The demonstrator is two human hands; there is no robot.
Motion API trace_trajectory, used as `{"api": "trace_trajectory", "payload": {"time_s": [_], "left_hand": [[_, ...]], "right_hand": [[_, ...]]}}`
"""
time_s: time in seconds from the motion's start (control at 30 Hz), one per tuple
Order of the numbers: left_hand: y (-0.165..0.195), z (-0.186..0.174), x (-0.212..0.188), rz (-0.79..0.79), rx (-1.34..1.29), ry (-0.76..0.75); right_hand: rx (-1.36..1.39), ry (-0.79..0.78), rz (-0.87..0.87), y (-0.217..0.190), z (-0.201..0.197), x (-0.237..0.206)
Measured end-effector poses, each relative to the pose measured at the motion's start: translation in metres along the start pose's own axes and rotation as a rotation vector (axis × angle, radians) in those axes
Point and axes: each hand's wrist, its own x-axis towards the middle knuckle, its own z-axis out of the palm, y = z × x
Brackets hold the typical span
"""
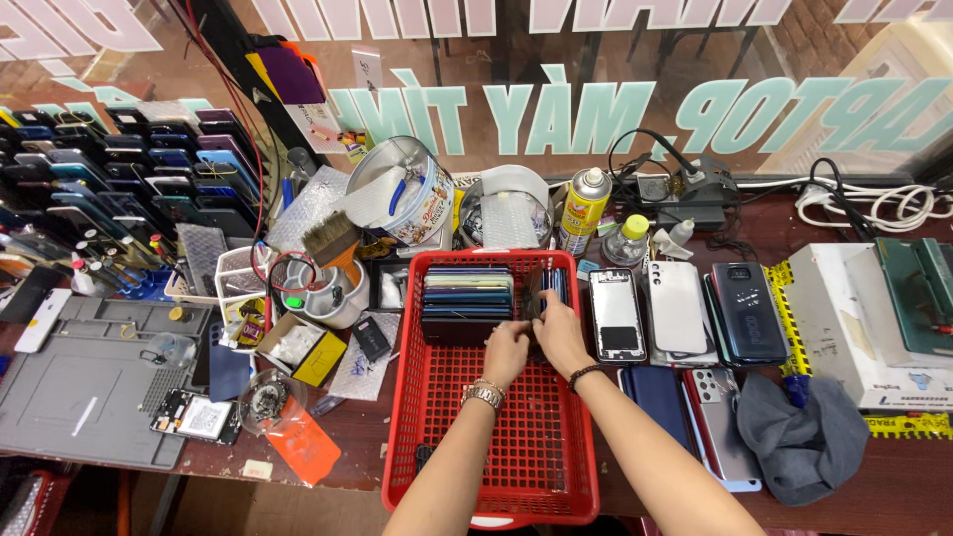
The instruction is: The person wipes multiple smartphones with a dark cloth, handling them one at a time. They pick up each phone from a red basket, wipe the front and back surfaces, and place the cleaned phones on the workbench.
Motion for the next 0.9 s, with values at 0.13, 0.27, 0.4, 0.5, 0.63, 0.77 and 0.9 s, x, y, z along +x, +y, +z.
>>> {"api": "trace_trajectory", "payload": {"time_s": [0.13,0.27,0.4,0.5,0.63,0.77,0.9], "left_hand": [[-0.005,0.007,-0.004,0.055,0.069,-0.097],[-0.004,0.01,-0.008,-0.087,0.156,-0.262],[-0.004,0.015,-0.007,-0.182,0.145,-0.343],[-0.004,0.021,-0.006,-0.206,0.174,-0.24],[0.005,0.028,-0.009,-0.192,0.075,0.03],[0.041,0.032,-0.01,-0.116,-0.022,0.191],[0.089,0.051,-0.012,0.041,-0.181,0.181]], "right_hand": [[-0.186,0.047,-0.107,0.007,0.012,-0.002],[-0.388,-0.042,-0.038,0.013,0.013,-0.005],[-0.286,-0.017,-0.039,0.013,-0.004,-0.008],[-0.167,-0.034,0.013,0.008,-0.02,-0.007],[0.222,-0.038,0.17,0.014,-0.046,-0.004],[0.333,0.014,0.219,0.041,-0.081,-0.001],[0.409,0.066,0.245,0.07,-0.12,-0.006]]}}
